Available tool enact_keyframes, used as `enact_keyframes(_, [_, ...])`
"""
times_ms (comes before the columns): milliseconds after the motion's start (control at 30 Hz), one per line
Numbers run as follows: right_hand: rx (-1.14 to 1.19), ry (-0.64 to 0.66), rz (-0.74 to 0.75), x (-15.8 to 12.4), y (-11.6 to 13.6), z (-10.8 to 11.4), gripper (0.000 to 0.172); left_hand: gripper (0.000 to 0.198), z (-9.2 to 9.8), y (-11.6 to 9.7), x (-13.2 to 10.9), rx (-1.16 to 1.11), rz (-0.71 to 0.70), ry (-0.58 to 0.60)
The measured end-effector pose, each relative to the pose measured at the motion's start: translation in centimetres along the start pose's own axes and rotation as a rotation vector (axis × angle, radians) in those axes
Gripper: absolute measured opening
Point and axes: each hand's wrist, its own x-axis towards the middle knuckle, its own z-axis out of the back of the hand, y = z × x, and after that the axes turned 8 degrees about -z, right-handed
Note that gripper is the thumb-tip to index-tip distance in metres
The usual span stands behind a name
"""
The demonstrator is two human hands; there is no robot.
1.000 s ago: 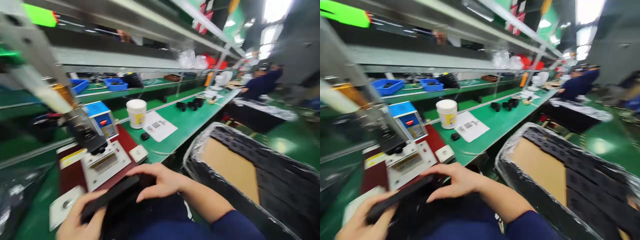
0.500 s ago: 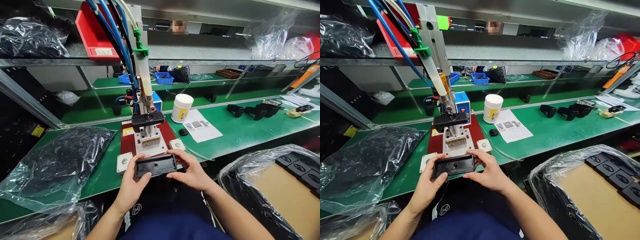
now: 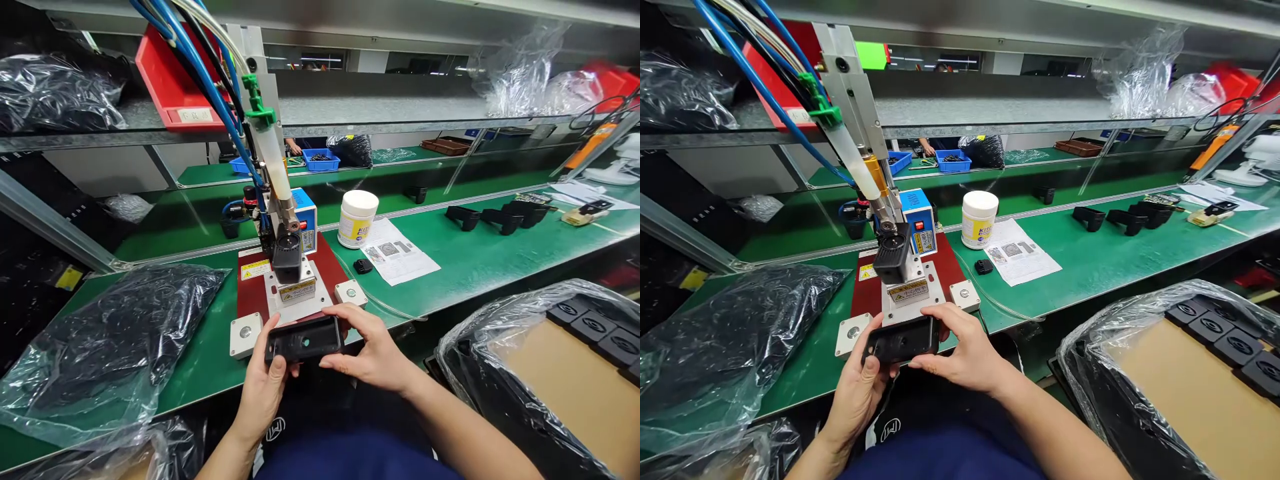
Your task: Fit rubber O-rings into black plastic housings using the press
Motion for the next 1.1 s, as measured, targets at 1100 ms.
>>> enact_keyframes(1100, [-0.043, 0.055, 0.240, 3.2, 0.8, 2.5, 0.062, 0.068, 2.4, -7.2, 3.1, 0.253, -0.058, 0.459])
